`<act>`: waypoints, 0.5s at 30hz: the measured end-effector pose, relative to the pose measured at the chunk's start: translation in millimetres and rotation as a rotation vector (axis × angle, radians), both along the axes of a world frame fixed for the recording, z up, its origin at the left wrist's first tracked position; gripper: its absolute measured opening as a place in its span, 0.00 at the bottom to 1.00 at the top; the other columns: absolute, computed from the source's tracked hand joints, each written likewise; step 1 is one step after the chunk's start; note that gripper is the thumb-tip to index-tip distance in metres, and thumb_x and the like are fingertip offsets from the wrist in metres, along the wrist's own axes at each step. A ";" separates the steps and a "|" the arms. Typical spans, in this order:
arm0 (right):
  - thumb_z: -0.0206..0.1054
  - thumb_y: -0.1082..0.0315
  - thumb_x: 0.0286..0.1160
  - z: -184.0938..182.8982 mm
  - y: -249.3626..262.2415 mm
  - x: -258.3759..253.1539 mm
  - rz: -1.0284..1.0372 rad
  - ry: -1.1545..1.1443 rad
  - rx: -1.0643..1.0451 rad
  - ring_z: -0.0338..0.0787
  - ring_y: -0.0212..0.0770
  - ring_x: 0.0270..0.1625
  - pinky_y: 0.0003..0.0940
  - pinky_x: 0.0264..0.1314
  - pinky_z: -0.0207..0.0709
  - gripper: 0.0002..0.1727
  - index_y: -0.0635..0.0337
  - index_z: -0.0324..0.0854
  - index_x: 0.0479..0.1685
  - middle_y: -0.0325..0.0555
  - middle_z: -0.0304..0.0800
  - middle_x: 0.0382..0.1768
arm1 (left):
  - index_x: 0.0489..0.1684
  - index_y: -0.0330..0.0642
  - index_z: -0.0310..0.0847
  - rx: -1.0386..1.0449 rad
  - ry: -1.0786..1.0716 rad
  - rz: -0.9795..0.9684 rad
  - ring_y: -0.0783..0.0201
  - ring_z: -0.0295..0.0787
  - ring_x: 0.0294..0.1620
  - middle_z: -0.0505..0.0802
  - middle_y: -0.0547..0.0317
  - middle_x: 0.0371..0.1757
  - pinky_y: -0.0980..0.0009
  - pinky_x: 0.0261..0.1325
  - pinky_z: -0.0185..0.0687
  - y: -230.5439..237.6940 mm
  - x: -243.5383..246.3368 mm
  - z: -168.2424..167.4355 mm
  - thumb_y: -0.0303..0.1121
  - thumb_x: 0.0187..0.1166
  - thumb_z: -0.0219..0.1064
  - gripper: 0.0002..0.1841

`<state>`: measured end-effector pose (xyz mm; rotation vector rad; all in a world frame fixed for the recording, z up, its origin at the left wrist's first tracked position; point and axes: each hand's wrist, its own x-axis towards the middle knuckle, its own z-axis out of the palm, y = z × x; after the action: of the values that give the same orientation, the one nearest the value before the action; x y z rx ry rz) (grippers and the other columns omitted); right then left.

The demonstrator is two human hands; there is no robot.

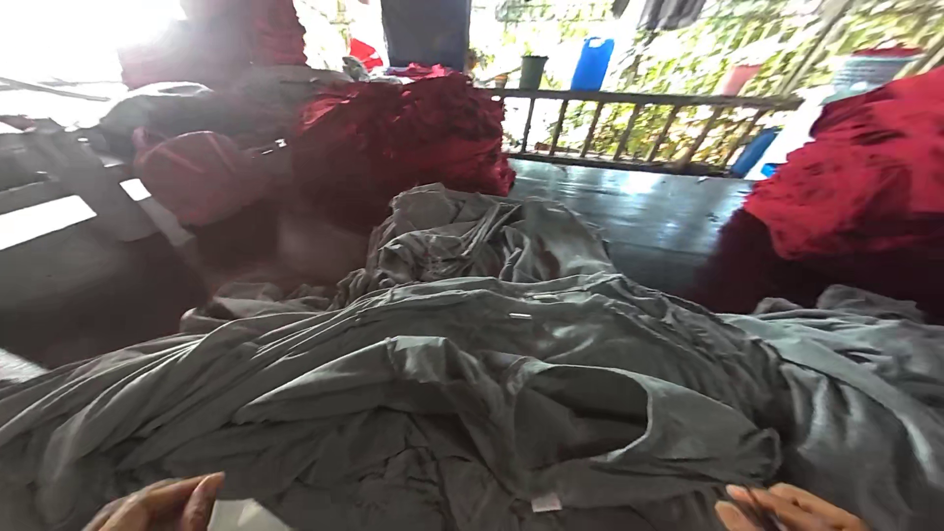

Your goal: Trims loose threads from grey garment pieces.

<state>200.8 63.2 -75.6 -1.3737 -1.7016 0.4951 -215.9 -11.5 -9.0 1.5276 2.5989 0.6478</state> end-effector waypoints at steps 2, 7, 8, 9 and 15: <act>0.73 0.70 0.73 -8.3 9.9 13.7 -0.066 0.017 0.005 0.78 0.32 0.51 0.15 0.53 0.71 0.20 0.87 0.82 0.46 0.68 0.80 0.48 | 0.39 0.21 0.88 0.246 0.028 -0.301 0.37 0.90 0.53 0.92 0.27 0.46 0.53 0.60 0.84 23.1 26.2 13.0 0.28 0.82 0.66 0.13; 0.74 0.69 0.72 -10.2 19.8 16.5 -0.016 -0.112 -0.045 0.85 0.62 0.64 0.40 0.68 0.79 0.22 0.84 0.83 0.55 0.84 0.80 0.61 | 0.46 0.40 0.95 0.323 0.057 -0.728 0.39 0.85 0.70 0.94 0.45 0.60 0.39 0.72 0.74 98.5 76.1 -7.7 0.38 0.80 0.68 0.12; 0.74 0.70 0.71 -11.0 21.7 15.3 -0.011 -0.142 -0.054 0.84 0.68 0.66 0.47 0.70 0.78 0.22 0.84 0.83 0.56 0.85 0.80 0.62 | 0.47 0.45 0.95 0.337 0.090 -0.767 0.41 0.85 0.71 0.94 0.48 0.62 0.38 0.72 0.73 111.9 76.0 -19.9 0.41 0.77 0.69 0.13; 0.73 0.71 0.71 -12.4 23.8 15.1 -0.005 -0.170 -0.076 0.84 0.72 0.67 0.54 0.71 0.78 0.22 0.82 0.83 0.59 0.84 0.80 0.64 | 0.48 0.47 0.95 0.330 0.095 -0.793 0.40 0.86 0.70 0.94 0.50 0.62 0.34 0.71 0.72 123.1 73.9 -31.1 0.43 0.73 0.71 0.14; 0.68 0.79 0.69 -29.3 32.6 13.5 -0.024 -0.145 -0.120 0.92 0.69 0.53 0.58 0.60 0.82 0.12 0.84 0.87 0.44 0.77 0.90 0.50 | 0.35 0.35 0.95 0.305 -0.216 -0.689 0.41 0.90 0.57 0.95 0.42 0.49 0.41 0.67 0.75 142.5 63.9 -70.8 0.27 0.69 0.72 0.06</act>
<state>214.3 95.8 -104.8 -1.5466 -1.7933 0.5016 -152.0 131.0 -79.7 2.1207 1.6970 1.0617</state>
